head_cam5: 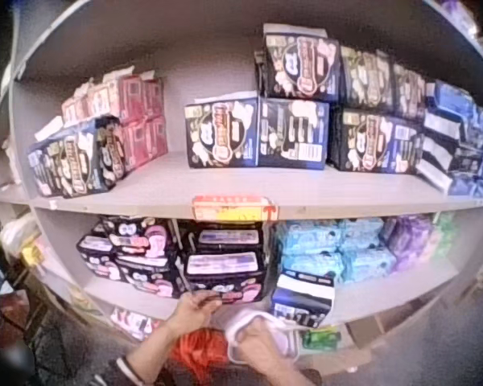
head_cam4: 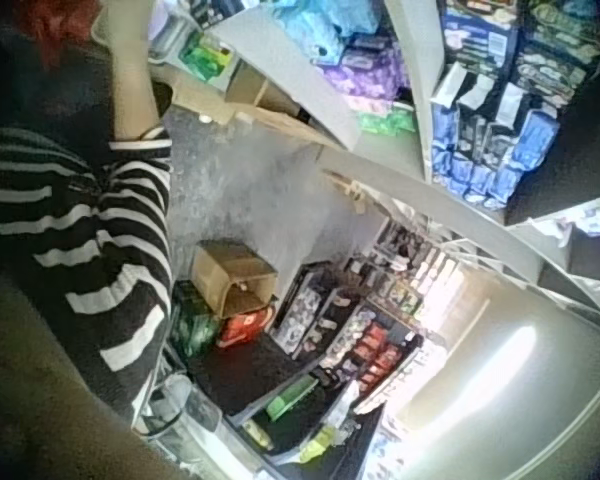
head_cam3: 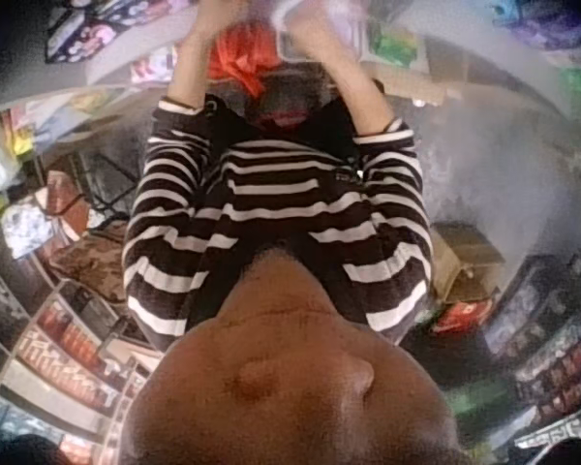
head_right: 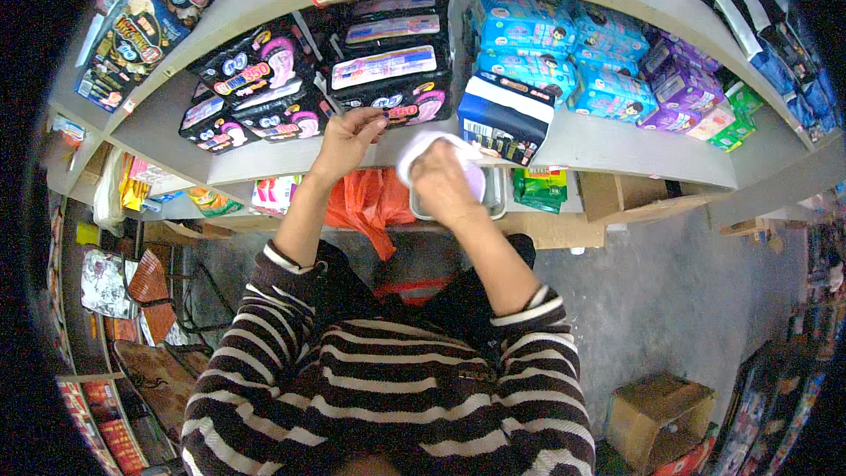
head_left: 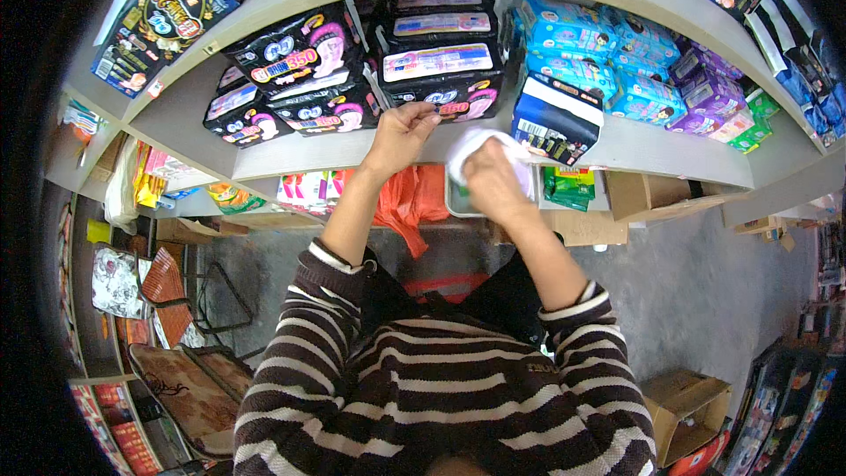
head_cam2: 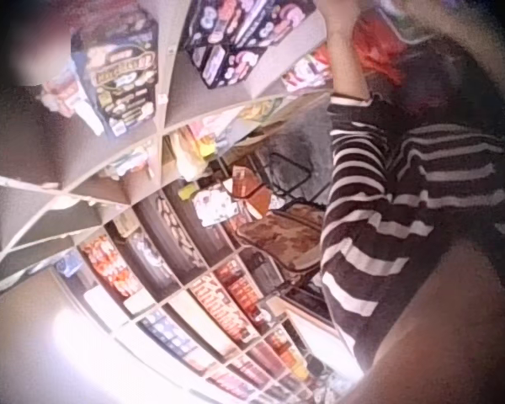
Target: The person wipes the surfaces of multiple packaged items on a store shelf using a cloth. They pick up each item, wipe it, and place it back on the shelf, repeating this process for several different products.
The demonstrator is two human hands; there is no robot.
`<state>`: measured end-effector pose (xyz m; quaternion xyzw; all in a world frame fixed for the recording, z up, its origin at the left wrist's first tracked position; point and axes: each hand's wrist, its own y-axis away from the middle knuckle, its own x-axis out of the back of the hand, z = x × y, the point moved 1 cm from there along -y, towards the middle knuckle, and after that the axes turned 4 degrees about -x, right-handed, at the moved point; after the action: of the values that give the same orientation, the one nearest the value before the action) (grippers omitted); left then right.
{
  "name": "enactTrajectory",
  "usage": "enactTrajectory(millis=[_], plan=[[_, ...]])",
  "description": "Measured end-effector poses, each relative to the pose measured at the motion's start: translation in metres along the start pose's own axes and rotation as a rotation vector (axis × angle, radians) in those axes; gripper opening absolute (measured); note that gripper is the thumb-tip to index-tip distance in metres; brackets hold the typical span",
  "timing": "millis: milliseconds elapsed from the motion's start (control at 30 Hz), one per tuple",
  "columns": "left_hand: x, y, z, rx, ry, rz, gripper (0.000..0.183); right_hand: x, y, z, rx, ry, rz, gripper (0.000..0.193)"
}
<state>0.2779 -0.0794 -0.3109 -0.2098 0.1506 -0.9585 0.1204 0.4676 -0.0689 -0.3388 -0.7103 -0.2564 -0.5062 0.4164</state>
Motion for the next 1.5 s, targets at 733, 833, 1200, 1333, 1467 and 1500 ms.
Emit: enactTrajectory(millis=[733, 833, 1200, 1333, 1467, 1500], plan=[[0.134, -0.197, 0.249, -0.187, -0.155, 0.129, 0.059, 0.008, 0.051, -0.030, -0.006, -0.545, -0.337, 0.037], [0.128, -0.199, 0.239, -0.203, -0.111, 0.137, 0.053, 0.012, 0.059, -0.024, -0.026, -0.503, -0.378, 0.040], [0.130, -0.172, 0.257, -0.203, 0.042, 0.020, 0.057, 0.013, 0.067, -0.033, -0.138, -0.505, -0.405, 0.043], [0.139, -0.117, 0.276, -0.547, -0.266, 0.315, 0.062, 0.021, 0.067, -0.025, -0.196, -0.643, -0.191, 0.049], [0.154, 0.010, 0.255, -0.771, 0.036, 0.414, 0.057, 0.025, 0.076, -0.013, -0.552, -0.942, -0.113, 0.053], [0.150, 0.039, 0.240, -0.818, 0.233, 0.367, 0.063, 0.026, 0.078, -0.011, -0.532, -0.947, -0.039, 0.051]])
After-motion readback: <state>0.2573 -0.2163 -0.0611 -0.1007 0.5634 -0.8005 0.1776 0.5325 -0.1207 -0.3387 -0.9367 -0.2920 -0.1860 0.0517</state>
